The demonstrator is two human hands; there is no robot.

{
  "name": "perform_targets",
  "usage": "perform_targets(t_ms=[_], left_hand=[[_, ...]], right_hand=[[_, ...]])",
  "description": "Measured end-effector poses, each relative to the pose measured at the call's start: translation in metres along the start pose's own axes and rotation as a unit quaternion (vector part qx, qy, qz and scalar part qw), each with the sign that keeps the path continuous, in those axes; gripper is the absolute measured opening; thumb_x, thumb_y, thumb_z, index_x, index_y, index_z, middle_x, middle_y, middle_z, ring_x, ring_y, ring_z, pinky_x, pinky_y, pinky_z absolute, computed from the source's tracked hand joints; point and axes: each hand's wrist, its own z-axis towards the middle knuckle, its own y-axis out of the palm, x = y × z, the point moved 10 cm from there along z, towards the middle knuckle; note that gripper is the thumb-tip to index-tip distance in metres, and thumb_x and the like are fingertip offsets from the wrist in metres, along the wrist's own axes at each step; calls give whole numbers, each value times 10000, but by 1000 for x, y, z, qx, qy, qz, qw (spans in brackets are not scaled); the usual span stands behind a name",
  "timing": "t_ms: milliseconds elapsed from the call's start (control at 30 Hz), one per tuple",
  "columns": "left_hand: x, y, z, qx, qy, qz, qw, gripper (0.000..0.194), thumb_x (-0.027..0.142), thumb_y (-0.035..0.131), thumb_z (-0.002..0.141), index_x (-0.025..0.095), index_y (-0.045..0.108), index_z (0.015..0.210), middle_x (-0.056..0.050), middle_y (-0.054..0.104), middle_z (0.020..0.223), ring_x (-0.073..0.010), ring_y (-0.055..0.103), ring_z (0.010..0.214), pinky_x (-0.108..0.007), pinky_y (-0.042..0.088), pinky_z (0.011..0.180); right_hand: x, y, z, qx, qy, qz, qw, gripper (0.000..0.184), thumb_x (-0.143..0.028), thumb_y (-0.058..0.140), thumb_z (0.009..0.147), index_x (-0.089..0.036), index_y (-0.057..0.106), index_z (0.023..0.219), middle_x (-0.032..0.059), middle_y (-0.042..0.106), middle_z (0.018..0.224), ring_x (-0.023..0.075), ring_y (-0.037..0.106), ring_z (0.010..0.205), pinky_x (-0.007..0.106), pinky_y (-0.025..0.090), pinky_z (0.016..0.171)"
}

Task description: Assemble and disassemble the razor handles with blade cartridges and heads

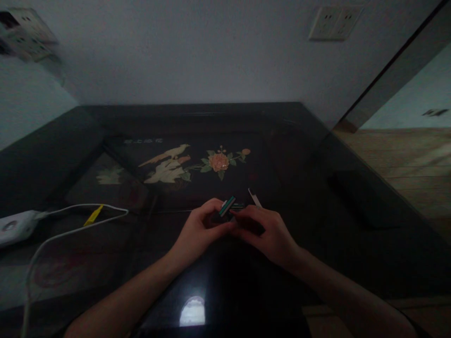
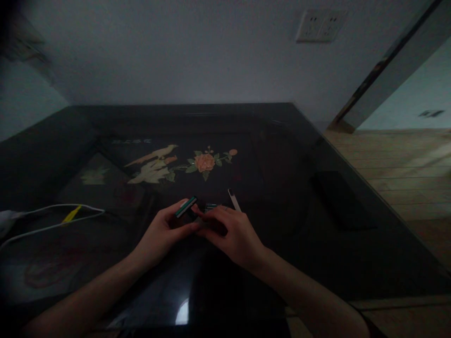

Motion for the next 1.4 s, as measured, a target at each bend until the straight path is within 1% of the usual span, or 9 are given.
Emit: perform_targets(t_ms=[100, 300, 433, 600, 700, 767, 867, 1067, 1400], left_hand=[[1, 2, 0, -13, 7, 19, 1000, 135, 182, 730, 720, 169, 681, 844, -6, 645, 890, -159, 617, 891, -243, 508, 771], [-4, -3, 2, 6, 9, 20, 1000, 345, 232, 699, 751, 208, 585, 1075, -8, 625, 965, -166, 608, 932, -254, 532, 746], [0, -12, 7, 31, 45, 133, 990, 251, 254, 600, 837, 200, 585, 1081, -8, 595, 918, -146, 602, 857, -275, 518, 766], [5, -12, 9, 21, 120, 289, 950, 227, 197, 553, 869, 206, 584, 1093, -34, 617, 1010, -170, 600, 953, -332, 483, 874], [6, -6, 8, -2, 150, 331, 932, 185, 176, 540, 874, 207, 592, 1049, -36, 619, 998, -173, 599, 948, -324, 493, 852], [5, -1, 8, -20, 164, 350, 922, 180, 167, 534, 877, 207, 592, 1042, -39, 621, 1006, -177, 597, 960, -327, 498, 857], [3, 3, 8, -36, 171, 371, 912, 195, 163, 526, 881, 207, 587, 1060, -48, 619, 1036, -185, 593, 990, -344, 500, 882], [-3, 5, 9, -44, 176, 385, 905, 197, 165, 518, 888, 200, 579, 1073, -61, 611, 1056, -193, 587, 1011, -377, 498, 911], [-5, 9, 5, -60, 177, 400, 897, 197, 180, 505, 905, 201, 574, 1088, -70, 603, 1082, -197, 575, 1038, -394, 494, 929]], right_hand=[[-2, -1, 0, 10, -7, -6, 1000, 81, -228, 645, 838, -175, 648, 900, 31, 660, 794, 145, 601, 672, 248, 456, 600], [1, -16, 4, 41, 18, 4, 999, 33, -198, 630, 808, -178, 610, 826, 8, 624, 740, 128, 571, 636, 235, 449, 581], [8, -49, 7, 106, 51, 7, 993, 82, -225, 613, 802, -177, 609, 868, 18, 635, 763, 137, 592, 652, 242, 469, 594], [34, -108, 3, 165, 121, -33, 978, 258, -313, 608, 790, -165, 592, 1000, 32, 645, 786, 149, 599, 614, 257, 462, 550], [64, -127, -6, 104, 208, -190, 954, 160, -235, 599, 775, -174, 608, 922, 9, 621, 720, 143, 576, 591, 251, 413, 547], [91, -131, -19, 31, 295, -288, 911, 86, -190, 578, 782, -181, 611, 861, 9, 632, 708, 151, 599, 633, 249, 385, 561], [110, -130, -31, -11, 342, -318, 884, 95, -148, 594, 760, -179, 619, 847, 25, 657, 725, 156, 611, 631, 247, 356, 545], [124, -121, -38, -53, 376, -312, 871, 216, -119, 610, 758, -168, 594, 967, 45, 681, 792, 137, 607, 554, 244, 348, 522], [129, -118, -39, -58, 389, -312, 865, 266, -156, 624, 762, -183, 533, 1011, 35, 662, 802, 132, 591, 551, 245, 329, 510]])
